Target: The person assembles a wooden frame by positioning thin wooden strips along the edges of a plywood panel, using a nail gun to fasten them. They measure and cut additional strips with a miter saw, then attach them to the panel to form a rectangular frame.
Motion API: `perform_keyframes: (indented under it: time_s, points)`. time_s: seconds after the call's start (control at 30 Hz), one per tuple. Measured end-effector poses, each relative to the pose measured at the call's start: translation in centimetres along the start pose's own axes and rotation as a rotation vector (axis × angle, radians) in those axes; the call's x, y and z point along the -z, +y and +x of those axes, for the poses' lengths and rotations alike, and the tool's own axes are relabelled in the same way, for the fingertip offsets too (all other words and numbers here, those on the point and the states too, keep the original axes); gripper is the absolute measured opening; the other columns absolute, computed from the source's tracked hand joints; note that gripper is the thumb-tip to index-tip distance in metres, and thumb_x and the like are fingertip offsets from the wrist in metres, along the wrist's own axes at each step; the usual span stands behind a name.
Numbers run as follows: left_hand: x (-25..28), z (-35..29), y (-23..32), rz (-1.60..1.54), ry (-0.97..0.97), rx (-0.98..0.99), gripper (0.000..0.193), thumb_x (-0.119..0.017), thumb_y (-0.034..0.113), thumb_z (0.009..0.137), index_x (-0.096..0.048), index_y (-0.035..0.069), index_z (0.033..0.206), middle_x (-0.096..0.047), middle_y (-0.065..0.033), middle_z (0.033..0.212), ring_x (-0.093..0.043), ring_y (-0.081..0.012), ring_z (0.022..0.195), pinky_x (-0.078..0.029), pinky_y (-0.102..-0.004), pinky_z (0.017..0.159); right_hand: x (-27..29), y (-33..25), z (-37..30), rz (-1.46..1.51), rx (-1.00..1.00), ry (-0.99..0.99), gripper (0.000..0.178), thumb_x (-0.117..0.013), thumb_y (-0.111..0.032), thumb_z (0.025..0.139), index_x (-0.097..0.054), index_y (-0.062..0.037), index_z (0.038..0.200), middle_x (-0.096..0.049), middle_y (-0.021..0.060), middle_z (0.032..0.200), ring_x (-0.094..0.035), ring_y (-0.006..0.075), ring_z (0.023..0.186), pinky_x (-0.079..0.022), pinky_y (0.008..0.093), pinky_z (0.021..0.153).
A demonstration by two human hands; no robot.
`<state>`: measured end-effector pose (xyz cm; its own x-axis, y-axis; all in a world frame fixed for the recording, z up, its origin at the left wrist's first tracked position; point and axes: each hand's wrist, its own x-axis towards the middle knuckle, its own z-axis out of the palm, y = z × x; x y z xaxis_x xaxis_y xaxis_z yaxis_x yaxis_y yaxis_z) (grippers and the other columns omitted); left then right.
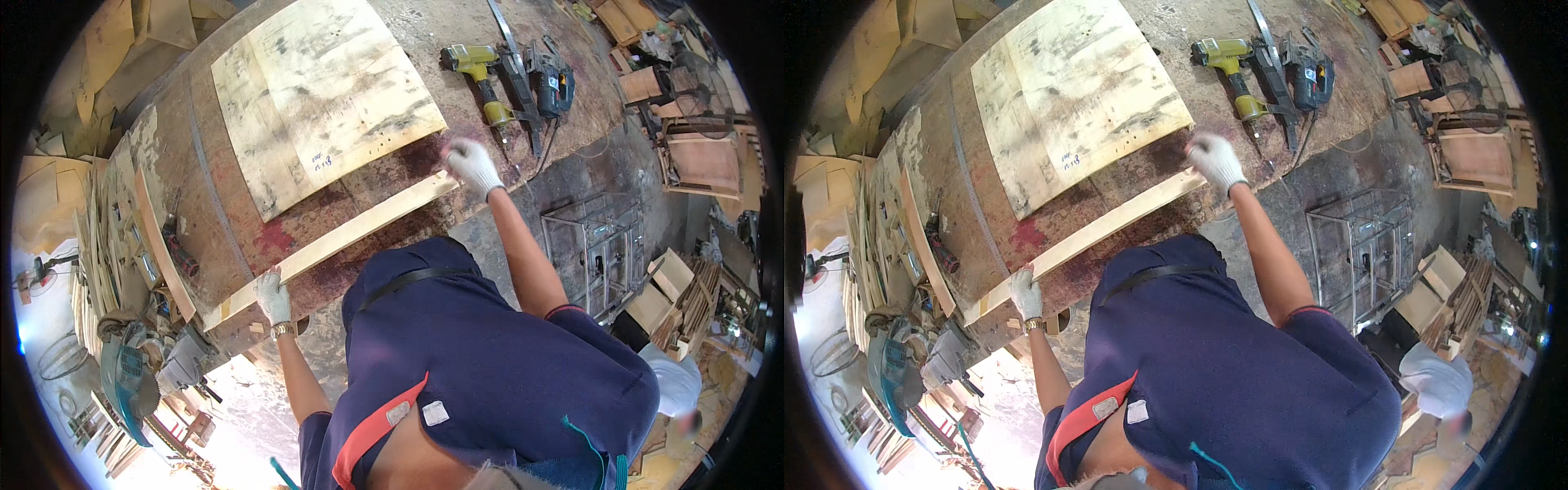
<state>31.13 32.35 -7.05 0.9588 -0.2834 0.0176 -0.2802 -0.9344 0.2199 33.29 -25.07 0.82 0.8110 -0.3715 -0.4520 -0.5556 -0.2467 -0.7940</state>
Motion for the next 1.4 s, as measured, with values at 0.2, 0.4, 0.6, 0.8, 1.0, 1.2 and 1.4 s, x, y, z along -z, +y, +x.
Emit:
perform_keyframes:
  time_s: [0.2,0.4,0.6,0.8,1.0,1.2,1.4]
  points:
    - [0.9,1.8,0.1,-0.058,-0.116,0.043,0.046,-0.065,0.002,0.073,-0.074,0.008,0.118,-0.073,-0.0111,0.115,-0.063,-0.0329,0.114,-0.045,-0.0463,0.102,2.1,2.9,6.9,-0.689,0.31,0.258,0.026,-0.069,-0.032,0.087,-0.073,-0.009,0.099,-0.072,0.0216,0.093,-0.069,0.0428,0.091,-0.054,0.051,0.077]
    - [1.5,1.9,0.2,-0.064,-0.159,0.104,0.043,-0.064,0.004,0.073,-0.075,0.007,0.115,-0.073,-0.0121,0.11,-0.063,-0.0334,0.108,-0.045,-0.0444,0.098,1.8,1.5,8.0,-0.935,0.425,0.132,0.025,-0.066,-0.033,0.089,-0.077,-0.013,0.099,-0.073,0.018,0.092,-0.069,0.042,0.089,-0.056,0.0521,0.079]
    - [2.1,2.7,0.6,-0.035,-0.173,0.101,0.046,-0.065,0.004,0.072,-0.076,0.011,0.116,-0.073,-0.0113,0.107,-0.063,-0.0324,0.106,-0.044,-0.0441,0.098,3.5,4.0,10.6,-0.021,0.241,0.059,0.022,-0.067,-0.022,0.091,-0.078,-0.0043,0.097,-0.072,0.0064,0.073,-0.069,0.0214,0.07,-0.055,0.038,0.067]
    - [1.0,1.7,0.0,-0.093,-0.134,0.183,0.047,-0.065,0.004,0.072,-0.077,0.014,0.116,-0.075,-0.0079,0.116,-0.063,-0.0308,0.112,-0.043,-0.0458,0.103,2.5,3.8,8.6,-0.428,0.344,0.302,0.024,-0.067,-0.023,0.086,-0.074,-0.0036,0.098,-0.073,0.0193,0.085,-0.072,0.0339,0.08,-0.055,0.0427,0.073]
    - [0.4,1.5,-0.3,-0.097,-0.084,0.158,0.043,-0.063,0.006,0.075,-0.078,0.015,0.114,-0.075,-0.0067,0.117,-0.064,-0.0301,0.112,-0.043,-0.0462,0.103,1.0,1.8,7.3,-0.839,0.404,0.25,0.022,-0.069,-0.028,0.085,-0.076,-0.0106,0.096,-0.074,0.0185,0.092,-0.071,0.0388,0.089,-0.056,0.0498,0.081]
    - [0.6,2.1,0.0,-0.109,-0.007,0.108,0.034,-0.066,0.008,0.075,-0.078,0.013,0.106,-0.072,-0.0087,0.095,-0.063,-0.0307,0.098,-0.045,-0.0446,0.091,0.6,1.3,8.4,-0.577,0.291,0.255,0.022,-0.067,-0.024,0.085,-0.077,-0.0047,0.088,-0.075,0.0179,0.086,-0.072,0.0331,0.077,-0.057,0.0425,0.069]
    - [-0.5,-0.2,2.3,-0.06,-0.083,0.102,0.046,-0.066,0.008,0.073,-0.074,0.014,0.118,-0.071,-0.0072,0.119,-0.061,-0.0296,0.115,-0.043,-0.0475,0.102,-1.0,9.2,10.8,1.227,-0.329,-0.156,0.028,-0.063,-0.032,0.101,-0.064,-0.0049,0.099,-0.059,0.0035,0.073,-0.053,0.0164,0.056,-0.046,0.0301,0.051]
